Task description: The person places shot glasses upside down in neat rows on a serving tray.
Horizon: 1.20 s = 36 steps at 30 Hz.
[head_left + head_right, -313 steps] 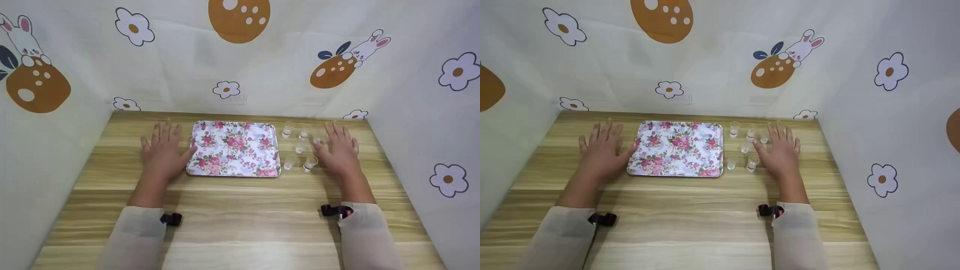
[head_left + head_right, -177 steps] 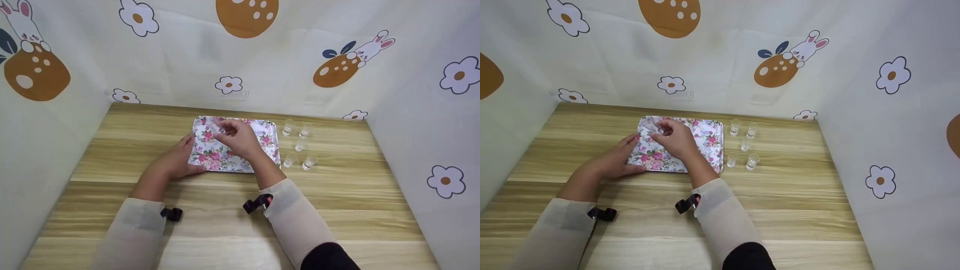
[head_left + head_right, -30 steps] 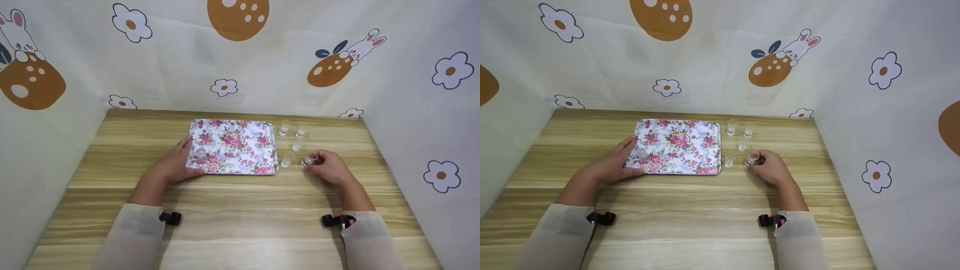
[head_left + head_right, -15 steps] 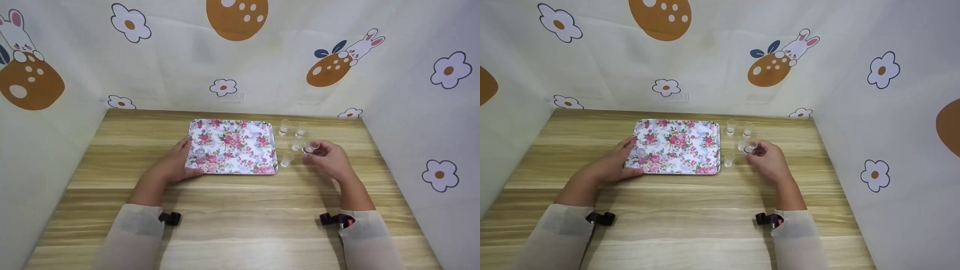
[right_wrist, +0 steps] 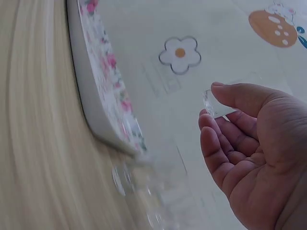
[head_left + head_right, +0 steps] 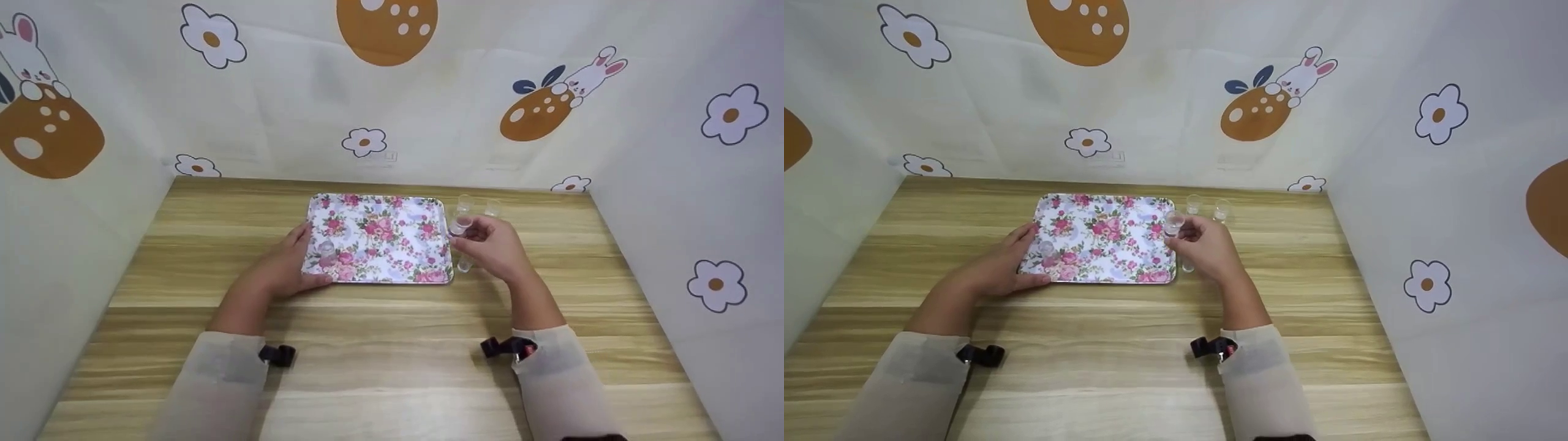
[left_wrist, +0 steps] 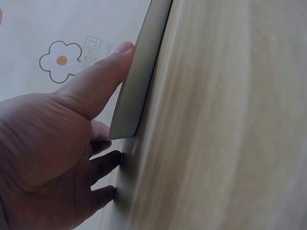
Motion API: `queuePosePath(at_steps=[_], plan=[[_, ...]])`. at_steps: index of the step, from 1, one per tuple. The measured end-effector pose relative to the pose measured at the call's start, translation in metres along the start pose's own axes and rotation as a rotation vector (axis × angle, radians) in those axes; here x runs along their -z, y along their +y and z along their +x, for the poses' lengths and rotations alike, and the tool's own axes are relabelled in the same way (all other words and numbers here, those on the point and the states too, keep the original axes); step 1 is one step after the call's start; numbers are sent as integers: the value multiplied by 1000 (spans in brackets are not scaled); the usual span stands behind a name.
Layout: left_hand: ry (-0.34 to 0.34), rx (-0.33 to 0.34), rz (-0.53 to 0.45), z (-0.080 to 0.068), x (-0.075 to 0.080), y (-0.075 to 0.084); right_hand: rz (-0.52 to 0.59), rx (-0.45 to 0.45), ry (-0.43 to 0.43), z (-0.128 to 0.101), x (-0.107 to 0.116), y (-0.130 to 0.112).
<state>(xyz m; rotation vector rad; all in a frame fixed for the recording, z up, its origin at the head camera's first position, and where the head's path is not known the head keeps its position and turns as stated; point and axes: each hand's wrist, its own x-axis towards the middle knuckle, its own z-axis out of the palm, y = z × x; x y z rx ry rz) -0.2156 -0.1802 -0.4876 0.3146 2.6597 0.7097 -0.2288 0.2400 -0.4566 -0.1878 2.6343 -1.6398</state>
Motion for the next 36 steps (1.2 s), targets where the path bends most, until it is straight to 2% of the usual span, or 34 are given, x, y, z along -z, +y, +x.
queuePosePath(at_steps=[6,18,26,36], plan=[[1,6,-9,0,2,0,73,30,-71,15,-42,-21],[-2,-3,-39,4,-2,4,86,104,-135,34,-103,-55],[-6,17,-55,5,0,5,103,127,-147,36,-122,-69],[-8,46,-47,4,-1,2,130,126,-152,35,-129,-66]])
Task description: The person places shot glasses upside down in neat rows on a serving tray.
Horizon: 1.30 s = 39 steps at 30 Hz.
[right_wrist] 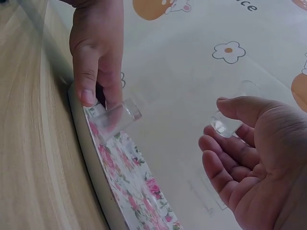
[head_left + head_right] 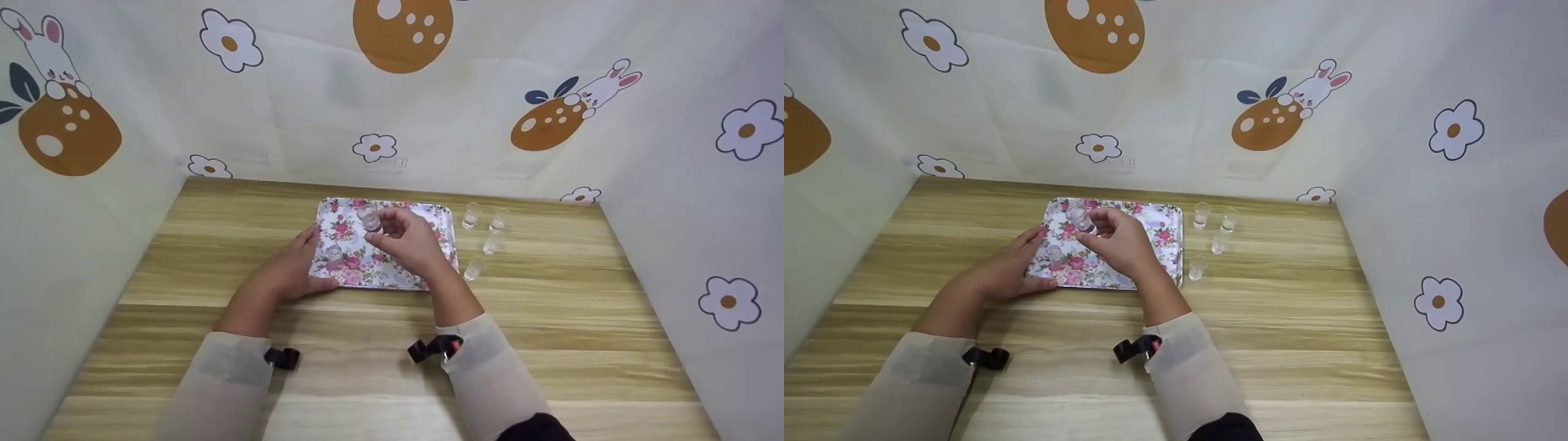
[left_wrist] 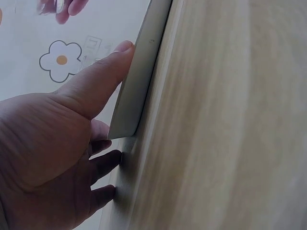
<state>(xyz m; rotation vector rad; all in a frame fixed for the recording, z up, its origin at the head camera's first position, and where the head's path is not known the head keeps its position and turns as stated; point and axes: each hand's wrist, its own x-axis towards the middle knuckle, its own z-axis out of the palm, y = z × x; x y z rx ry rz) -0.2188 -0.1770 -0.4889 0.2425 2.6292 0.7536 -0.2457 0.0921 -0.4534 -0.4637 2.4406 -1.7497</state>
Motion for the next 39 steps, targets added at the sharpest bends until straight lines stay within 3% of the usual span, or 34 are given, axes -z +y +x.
queuePosePath(at_steps=[10,17,25,31,39], plan=[[10,-26,5,-2,1,-1,-99,88,67,0,-6,4],[15,-48,25,0,0,-6,-80,75,-19,1,-15,10],[17,-53,41,-1,0,-6,-169,5,-133,4,-28,26],[19,-58,40,-2,0,-5,-210,-12,-158,5,-32,33],[18,-51,34,-4,0,-2,-178,-26,-193,2,-26,29]])
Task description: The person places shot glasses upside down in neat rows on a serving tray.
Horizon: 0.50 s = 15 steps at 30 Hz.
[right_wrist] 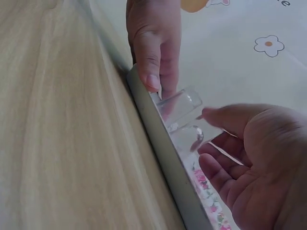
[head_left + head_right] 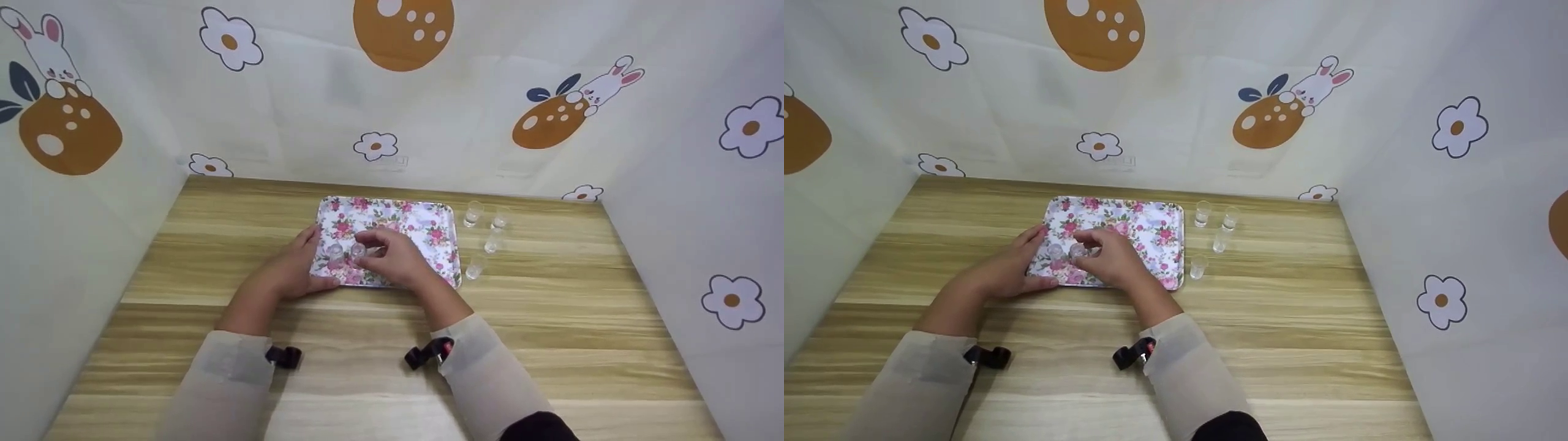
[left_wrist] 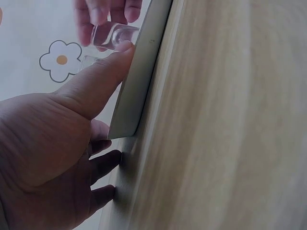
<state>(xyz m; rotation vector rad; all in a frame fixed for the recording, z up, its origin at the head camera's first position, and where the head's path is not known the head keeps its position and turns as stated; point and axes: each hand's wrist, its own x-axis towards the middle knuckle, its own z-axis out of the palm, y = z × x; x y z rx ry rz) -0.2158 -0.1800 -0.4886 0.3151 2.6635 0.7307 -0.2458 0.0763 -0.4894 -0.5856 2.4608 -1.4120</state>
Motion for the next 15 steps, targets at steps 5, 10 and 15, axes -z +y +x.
queuePosePath(at_steps=[5,10,15], plan=[[4,-4,-18,1,0,2,16,15,6,-11,16,-8],[0,13,-34,2,1,2,30,53,57,-21,34,-6],[-10,33,-42,2,-1,-1,58,55,102,-33,52,1]])
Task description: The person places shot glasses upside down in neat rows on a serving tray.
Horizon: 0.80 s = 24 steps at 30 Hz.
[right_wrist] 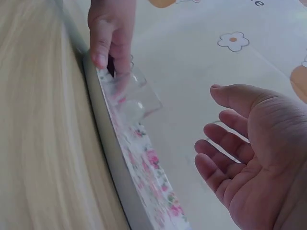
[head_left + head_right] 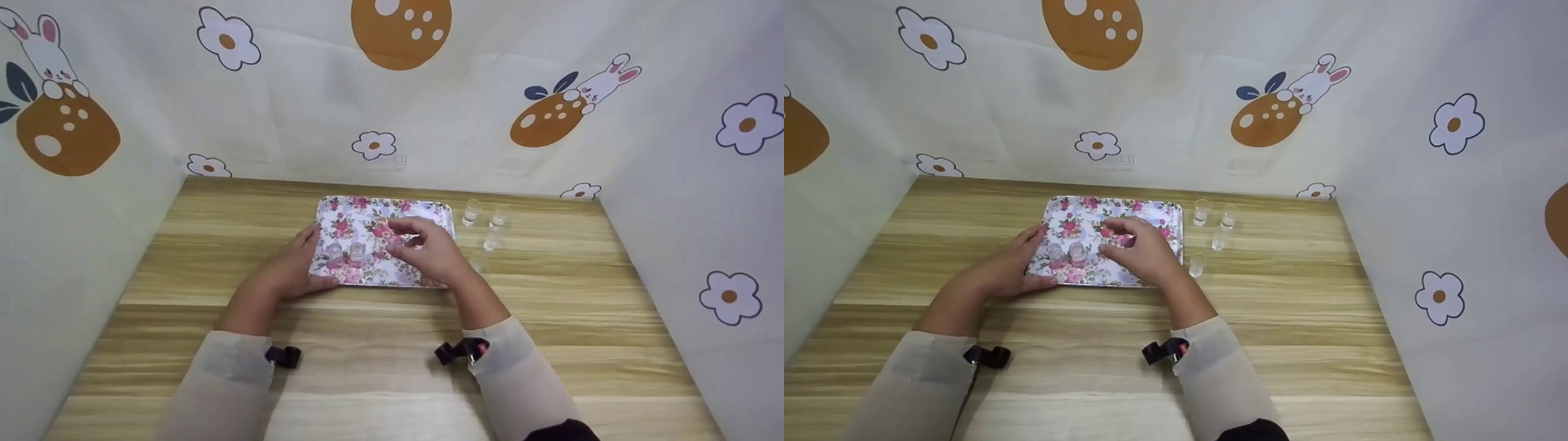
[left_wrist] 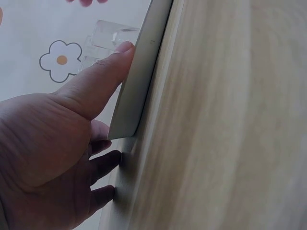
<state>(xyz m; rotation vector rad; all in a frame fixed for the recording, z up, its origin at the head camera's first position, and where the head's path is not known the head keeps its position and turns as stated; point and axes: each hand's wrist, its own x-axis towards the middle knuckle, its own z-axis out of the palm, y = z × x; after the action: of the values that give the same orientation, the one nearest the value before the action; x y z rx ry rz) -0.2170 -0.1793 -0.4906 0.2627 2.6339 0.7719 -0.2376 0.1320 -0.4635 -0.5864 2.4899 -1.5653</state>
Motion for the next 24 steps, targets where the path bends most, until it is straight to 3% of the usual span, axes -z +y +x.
queuePosePath(at_steps=[14,24], plan=[[-3,11,-10,3,-3,-2,15,-110,128,-22,63,23],[13,-11,14,0,-1,-1,11,-92,247,-33,99,40]])
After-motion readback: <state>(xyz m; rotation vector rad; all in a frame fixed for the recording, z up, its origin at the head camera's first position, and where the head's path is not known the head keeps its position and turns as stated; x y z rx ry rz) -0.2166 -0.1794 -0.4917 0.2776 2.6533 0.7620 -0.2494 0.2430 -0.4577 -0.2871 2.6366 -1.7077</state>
